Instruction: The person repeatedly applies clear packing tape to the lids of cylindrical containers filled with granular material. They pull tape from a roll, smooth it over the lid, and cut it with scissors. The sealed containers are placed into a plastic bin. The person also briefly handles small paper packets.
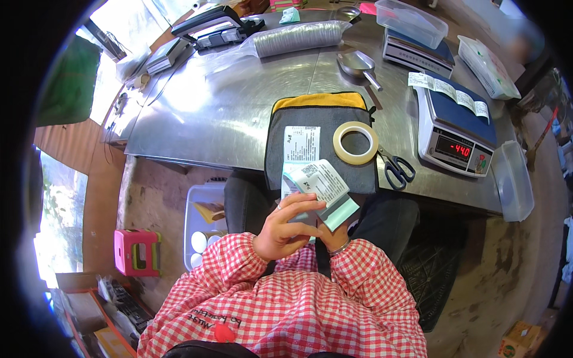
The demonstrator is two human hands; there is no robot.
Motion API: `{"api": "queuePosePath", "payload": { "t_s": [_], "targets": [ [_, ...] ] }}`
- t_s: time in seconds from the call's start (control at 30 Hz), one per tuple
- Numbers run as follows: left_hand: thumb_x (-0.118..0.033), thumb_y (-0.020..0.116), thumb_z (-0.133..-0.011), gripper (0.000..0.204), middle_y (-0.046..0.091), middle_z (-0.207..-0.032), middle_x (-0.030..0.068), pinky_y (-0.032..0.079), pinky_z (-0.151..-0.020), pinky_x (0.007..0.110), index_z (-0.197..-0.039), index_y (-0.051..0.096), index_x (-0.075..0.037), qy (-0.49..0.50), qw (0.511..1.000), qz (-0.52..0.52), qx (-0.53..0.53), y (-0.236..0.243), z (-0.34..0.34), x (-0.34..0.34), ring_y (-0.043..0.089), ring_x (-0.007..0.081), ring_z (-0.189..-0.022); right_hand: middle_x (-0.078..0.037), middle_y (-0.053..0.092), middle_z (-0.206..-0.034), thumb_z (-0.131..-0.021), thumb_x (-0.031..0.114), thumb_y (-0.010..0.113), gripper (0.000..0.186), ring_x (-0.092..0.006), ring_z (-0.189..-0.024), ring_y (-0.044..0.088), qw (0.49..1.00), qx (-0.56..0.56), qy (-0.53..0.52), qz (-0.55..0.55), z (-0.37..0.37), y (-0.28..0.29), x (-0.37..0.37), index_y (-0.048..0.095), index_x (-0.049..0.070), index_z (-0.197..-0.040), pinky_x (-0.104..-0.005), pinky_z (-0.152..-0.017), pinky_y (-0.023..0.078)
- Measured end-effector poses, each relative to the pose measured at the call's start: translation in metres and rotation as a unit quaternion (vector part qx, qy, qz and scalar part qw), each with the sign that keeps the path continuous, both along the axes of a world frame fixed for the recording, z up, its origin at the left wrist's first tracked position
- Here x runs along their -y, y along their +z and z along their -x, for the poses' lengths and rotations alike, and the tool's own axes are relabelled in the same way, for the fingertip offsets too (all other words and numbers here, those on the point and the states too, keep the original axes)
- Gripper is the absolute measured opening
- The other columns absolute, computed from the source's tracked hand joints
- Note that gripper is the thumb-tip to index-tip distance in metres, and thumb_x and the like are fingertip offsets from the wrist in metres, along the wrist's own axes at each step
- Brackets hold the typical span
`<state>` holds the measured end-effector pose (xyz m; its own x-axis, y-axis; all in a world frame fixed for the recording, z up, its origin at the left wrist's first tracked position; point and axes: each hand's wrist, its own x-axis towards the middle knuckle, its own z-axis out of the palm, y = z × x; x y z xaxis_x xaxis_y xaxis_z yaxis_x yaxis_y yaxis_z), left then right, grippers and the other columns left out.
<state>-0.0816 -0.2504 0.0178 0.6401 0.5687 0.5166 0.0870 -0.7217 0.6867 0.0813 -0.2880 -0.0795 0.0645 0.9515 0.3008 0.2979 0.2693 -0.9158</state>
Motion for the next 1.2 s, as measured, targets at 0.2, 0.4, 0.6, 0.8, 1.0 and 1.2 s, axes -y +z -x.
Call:
{"api": "queuePosePath", "payload": {
  "t_s": [0.2,0.4,0.6,0.8,1.0,1.2],
  "targets": [
    [0.006,0.067,-0.071,0.045,0.057,-0.125,0.0181,0.038,-0.102,0.040,-0.115,0.061,0.000,0.028,0.996,0.026,0.085,0.008,0.010,-0.007,0.048,0.0319,-0.125,-0.010,0.064,-0.111,-0.088,0.008,0.063,0.032,-0.0166,-0.102,0.061,0.960,-0.276,0.037,0.027,0.007,0.028,-0.014,0.057,-0.002,-0.118,-0.0299,-0.085,0.050],
    [-0.009,0.049,-0.094,0.039,0.053,-0.129,0.0112,0.038,-0.098,0.033,-0.131,0.047,0.003,0.201,0.880,0.224,0.366,0.010,0.016,-0.019,0.050,0.0189,-0.116,-0.003,0.062,-0.098,-0.092,0.000,0.058,0.011,-0.0100,-0.090,0.058,0.968,-0.249,0.039,-0.023,0.008,0.031,-0.012,0.058,-0.004,-0.103,-0.0246,-0.081,0.047],
    [-0.038,0.038,-0.101,0.053,0.053,-0.128,0.0115,0.043,-0.098,0.038,-0.140,0.039,-0.002,0.110,0.806,0.469,0.344,0.004,0.050,-0.041,0.052,0.0217,-0.114,-0.014,0.065,-0.096,-0.074,-0.007,0.069,0.022,-0.0305,-0.083,0.063,0.980,0.078,0.002,-0.185,-0.002,0.052,-0.017,0.061,0.001,-0.093,-0.0332,-0.070,0.051],
    [-0.053,0.037,-0.098,0.057,0.057,-0.121,0.0133,0.047,-0.095,0.043,-0.119,0.057,-0.004,-0.040,0.708,0.536,0.458,-0.014,0.058,-0.054,0.057,0.0263,-0.107,-0.012,0.066,-0.097,-0.072,-0.008,0.068,0.023,-0.0301,-0.085,0.064,0.961,0.148,-0.005,-0.234,-0.008,0.056,-0.018,0.063,0.000,-0.093,-0.0353,-0.071,0.052],
    [-0.003,0.067,-0.082,0.043,0.058,-0.121,0.0124,0.048,-0.094,0.034,-0.123,0.056,-0.003,-0.006,0.732,0.532,0.426,-0.001,0.057,-0.047,0.059,0.0202,-0.107,-0.012,0.066,-0.097,-0.071,-0.010,0.068,0.024,-0.0296,-0.085,0.064,0.954,0.164,-0.007,-0.251,-0.012,0.056,-0.020,0.063,0.000,-0.093,-0.0351,-0.071,0.052],
    [-0.002,0.076,-0.068,0.081,0.049,-0.137,0.0110,0.040,-0.101,0.033,-0.140,0.040,0.000,-0.007,0.838,0.494,0.230,-0.002,0.047,-0.038,0.054,0.0178,-0.116,-0.013,0.066,-0.098,-0.072,-0.010,0.068,0.025,-0.0296,-0.085,0.064,0.962,0.125,0.014,-0.240,-0.010,0.057,-0.018,0.063,0.000,-0.094,-0.0349,-0.070,0.052]
  ]
}}
